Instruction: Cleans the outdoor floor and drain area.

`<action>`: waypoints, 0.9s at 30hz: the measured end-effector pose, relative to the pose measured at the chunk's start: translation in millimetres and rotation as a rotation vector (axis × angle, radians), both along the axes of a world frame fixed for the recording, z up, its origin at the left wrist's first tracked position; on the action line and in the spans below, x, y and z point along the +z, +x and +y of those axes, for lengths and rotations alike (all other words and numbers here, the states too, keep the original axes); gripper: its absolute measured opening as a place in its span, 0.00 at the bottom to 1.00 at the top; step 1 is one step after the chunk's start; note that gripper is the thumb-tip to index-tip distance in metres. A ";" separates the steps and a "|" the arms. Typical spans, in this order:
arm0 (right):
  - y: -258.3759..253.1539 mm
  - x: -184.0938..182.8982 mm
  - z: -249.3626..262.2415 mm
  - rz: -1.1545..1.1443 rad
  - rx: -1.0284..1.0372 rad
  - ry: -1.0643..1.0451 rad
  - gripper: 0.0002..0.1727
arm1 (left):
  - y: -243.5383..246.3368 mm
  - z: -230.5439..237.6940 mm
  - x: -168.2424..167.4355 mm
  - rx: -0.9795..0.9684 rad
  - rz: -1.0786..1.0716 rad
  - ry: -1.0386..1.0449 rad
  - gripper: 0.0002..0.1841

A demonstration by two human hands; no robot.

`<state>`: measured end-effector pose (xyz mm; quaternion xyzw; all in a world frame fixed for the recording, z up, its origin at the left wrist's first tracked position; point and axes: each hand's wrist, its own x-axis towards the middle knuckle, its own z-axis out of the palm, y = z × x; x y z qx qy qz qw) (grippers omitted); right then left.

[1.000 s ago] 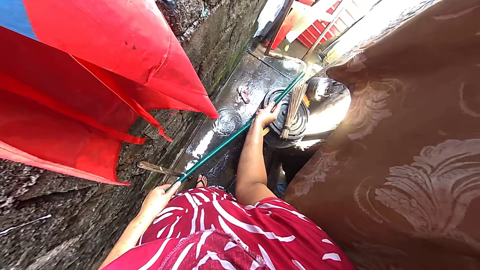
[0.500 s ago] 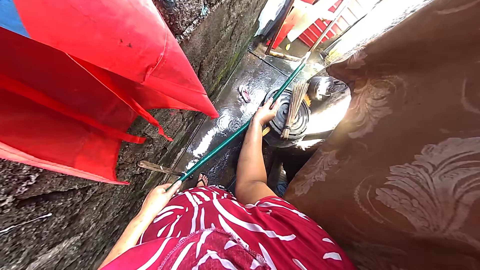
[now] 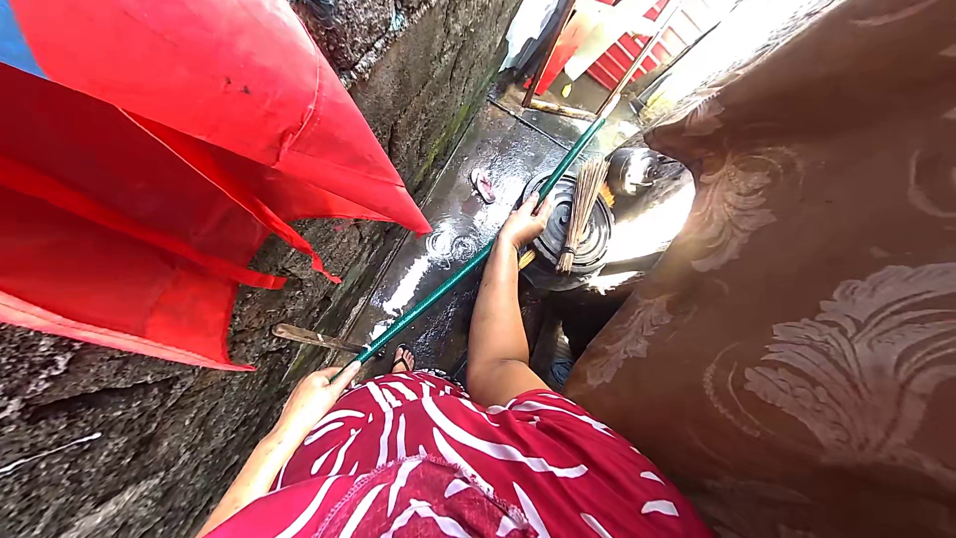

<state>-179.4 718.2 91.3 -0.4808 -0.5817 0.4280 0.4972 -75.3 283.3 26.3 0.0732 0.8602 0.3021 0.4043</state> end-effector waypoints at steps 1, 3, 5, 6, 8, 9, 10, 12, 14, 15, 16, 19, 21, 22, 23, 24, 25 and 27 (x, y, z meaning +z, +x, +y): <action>-0.2 0.5 -0.7 0.000 -0.002 0.009 0.27 | 0.3 -0.2 -0.4 0.004 0.000 0.002 0.32; -0.9 1.0 -2.3 0.003 -0.001 0.031 0.27 | 1.2 -1.4 -1.5 0.007 0.006 0.008 0.32; -2.1 3.2 -4.2 0.027 0.033 0.053 0.27 | 1.5 -2.3 -2.1 0.005 0.014 0.012 0.33; -3.6 3.1 -4.2 0.042 0.057 0.059 0.27 | 1.8 -2.4 -1.3 0.003 0.012 0.011 0.32; -7.6 2.3 -3.6 0.070 0.085 0.074 0.26 | 2.4 -2.1 0.4 0.004 0.004 0.009 0.32; -9.1 3.1 -4.1 0.083 0.098 0.078 0.25 | 2.4 -2.1 0.5 0.005 0.006 0.009 0.32; -10.2 4.9 -5.1 0.094 0.110 0.073 0.25 | 2.4 -2.2 -0.1 0.005 0.010 0.012 0.31; -13.0 8.2 -6.8 0.106 0.108 0.054 0.25 | 2.9 -2.2 -1.8 0.013 0.016 0.019 0.32; -15.1 10.2 -8.1 0.098 0.095 0.046 0.26 | 3.1 -2.0 -1.1 0.022 0.009 0.015 0.32; -15.9 10.4 -8.1 0.094 0.090 0.046 0.26 | 3.2 -1.4 0.3 0.022 0.007 0.013 0.32; -16.6 10.5 -8.0 0.099 0.088 0.049 0.26 | 3.6 -1.2 1.5 0.021 0.008 0.016 0.31; -17.3 12.1 -9.0 0.121 0.092 0.046 0.27 | 5.1 -0.8 2.8 0.036 0.020 0.021 0.31; -18.5 13.0 -9.4 0.132 0.092 0.059 0.27 | 6.2 -0.1 3.3 0.052 0.031 0.019 0.30; -19.2 14.2 -10.0 0.125 0.089 0.066 0.27 | 6.4 0.6 4.5 0.057 0.037 0.017 0.30; -20.1 15.8 -10.8 0.120 0.080 0.074 0.27 | 6.4 1.3 6.0 0.056 0.038 0.015 0.30; -20.8 17.6 -11.7 0.122 0.076 0.084 0.26 | 6.6 1.7 6.7 0.056 0.045 0.016 0.31; -21.2 20.6 -13.2 0.130 0.073 0.092 0.26 | 6.9 1.7 6.5 0.057 0.053 0.017 0.31; -21.3 25.4 -16.3 0.149 0.082 0.103 0.27 | 7.1 1.9 5.8 0.061 0.059 0.009 0.30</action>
